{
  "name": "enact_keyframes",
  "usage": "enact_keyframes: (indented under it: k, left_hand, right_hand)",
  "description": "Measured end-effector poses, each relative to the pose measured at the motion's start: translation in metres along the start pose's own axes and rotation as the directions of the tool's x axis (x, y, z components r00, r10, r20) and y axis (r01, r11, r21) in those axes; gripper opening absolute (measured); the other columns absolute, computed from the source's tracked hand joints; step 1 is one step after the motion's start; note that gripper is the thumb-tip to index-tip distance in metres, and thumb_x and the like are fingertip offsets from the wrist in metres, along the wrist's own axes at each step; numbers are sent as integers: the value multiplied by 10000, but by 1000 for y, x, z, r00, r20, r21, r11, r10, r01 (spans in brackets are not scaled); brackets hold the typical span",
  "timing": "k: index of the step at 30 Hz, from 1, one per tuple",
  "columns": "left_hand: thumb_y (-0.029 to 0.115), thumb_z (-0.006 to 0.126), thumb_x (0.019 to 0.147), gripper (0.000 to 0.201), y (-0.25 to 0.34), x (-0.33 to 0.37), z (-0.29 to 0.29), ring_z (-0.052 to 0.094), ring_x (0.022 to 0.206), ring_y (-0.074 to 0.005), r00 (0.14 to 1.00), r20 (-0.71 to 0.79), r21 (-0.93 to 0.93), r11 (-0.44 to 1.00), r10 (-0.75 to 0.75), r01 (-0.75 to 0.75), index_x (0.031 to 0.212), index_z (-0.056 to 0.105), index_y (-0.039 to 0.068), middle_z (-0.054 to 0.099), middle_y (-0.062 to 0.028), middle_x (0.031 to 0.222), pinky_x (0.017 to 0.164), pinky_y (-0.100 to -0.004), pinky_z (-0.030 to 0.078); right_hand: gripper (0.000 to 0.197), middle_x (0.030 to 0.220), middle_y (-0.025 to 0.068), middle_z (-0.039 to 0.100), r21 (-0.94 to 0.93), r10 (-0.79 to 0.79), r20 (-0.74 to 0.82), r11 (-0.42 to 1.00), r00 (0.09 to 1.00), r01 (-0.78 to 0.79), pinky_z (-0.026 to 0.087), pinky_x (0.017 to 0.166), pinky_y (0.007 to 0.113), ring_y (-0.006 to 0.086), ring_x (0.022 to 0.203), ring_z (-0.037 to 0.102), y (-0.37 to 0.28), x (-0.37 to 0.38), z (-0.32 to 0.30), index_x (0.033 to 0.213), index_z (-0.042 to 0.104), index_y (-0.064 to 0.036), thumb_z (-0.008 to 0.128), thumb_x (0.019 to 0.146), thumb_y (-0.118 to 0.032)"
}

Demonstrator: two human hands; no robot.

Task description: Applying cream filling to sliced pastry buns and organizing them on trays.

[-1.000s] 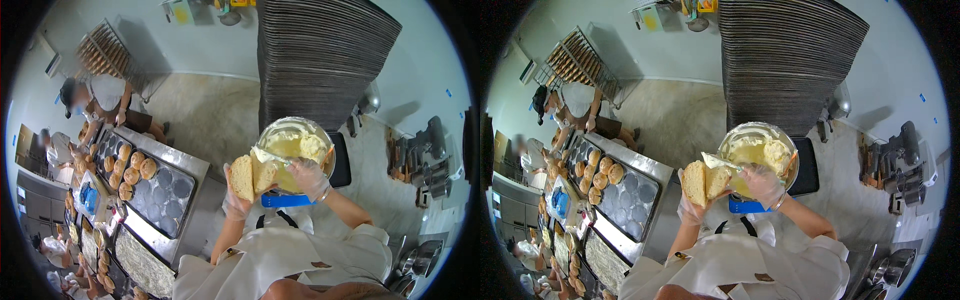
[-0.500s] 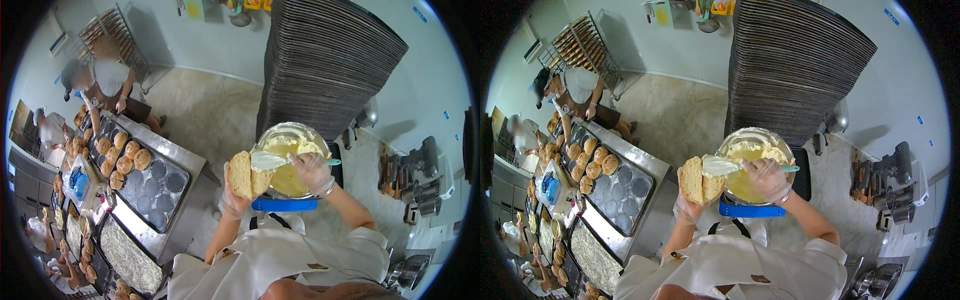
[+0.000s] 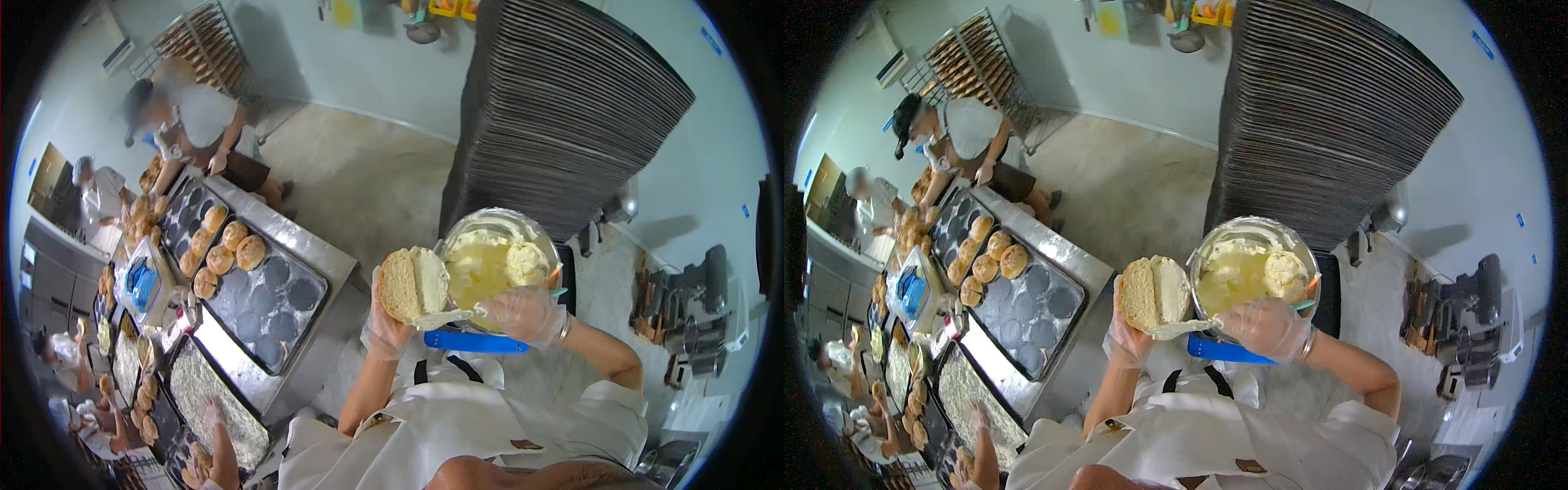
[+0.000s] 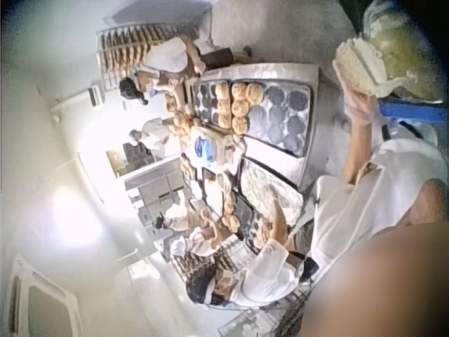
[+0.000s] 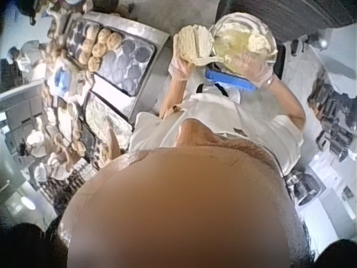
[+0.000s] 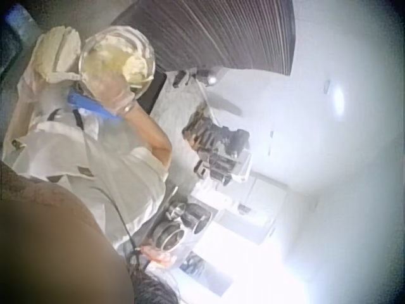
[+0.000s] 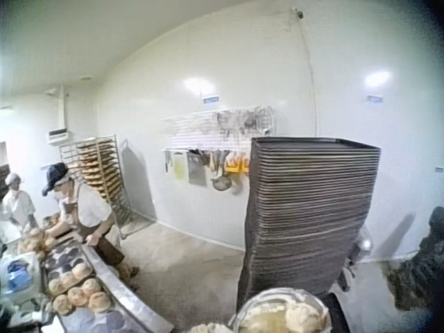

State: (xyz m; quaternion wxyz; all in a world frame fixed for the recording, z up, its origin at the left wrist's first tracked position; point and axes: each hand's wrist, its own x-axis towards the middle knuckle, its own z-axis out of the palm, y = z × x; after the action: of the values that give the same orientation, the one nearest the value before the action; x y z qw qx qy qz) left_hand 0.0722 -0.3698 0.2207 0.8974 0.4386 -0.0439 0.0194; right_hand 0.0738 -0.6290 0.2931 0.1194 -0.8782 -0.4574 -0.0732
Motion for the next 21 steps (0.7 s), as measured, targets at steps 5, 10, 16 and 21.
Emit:
enact_keyframes:
  k: [5,10,16,21]
  left_hand:
    - [362,534,1006,506,24,-7,-19,497,1337,-262,992,-52,-339,936,-116,92,1429,438,100,514,-80,1454,1157,-439,367]
    - [496,464,1015,526,49,-35,-94,554,1275,-303,928,-293,-721,691,-232,-55,1372,552,120,583,-103,1389,1104,-490,427]
    - [500,433,1013,543,109,-110,-202,541,1285,-341,818,-571,-714,532,-67,-455,1379,549,116,572,-114,1401,1088,-548,426]
    - [515,458,988,590,218,-214,-344,537,1283,-339,537,-835,-207,833,122,-512,1410,496,104,549,-145,1395,1032,-544,494]
  right_hand:
    - [383,813,68,605,-147,74,-61,986,995,-83,521,638,380,232,736,632,-4,83,19,1180,626,-38,617,808,-132]
    - [340,779,70,581,-58,-428,64,900,901,432,504,603,370,235,702,617,-39,143,48,1135,634,-31,623,813,-141]
    - [100,736,89,642,709,-364,-51,643,930,290,519,549,328,218,614,628,-83,229,129,939,677,-42,653,849,-80]
    - [161,717,44,643,727,14,686,-70,728,-683,427,505,204,59,540,523,-133,301,181,1043,662,-26,563,975,-134]
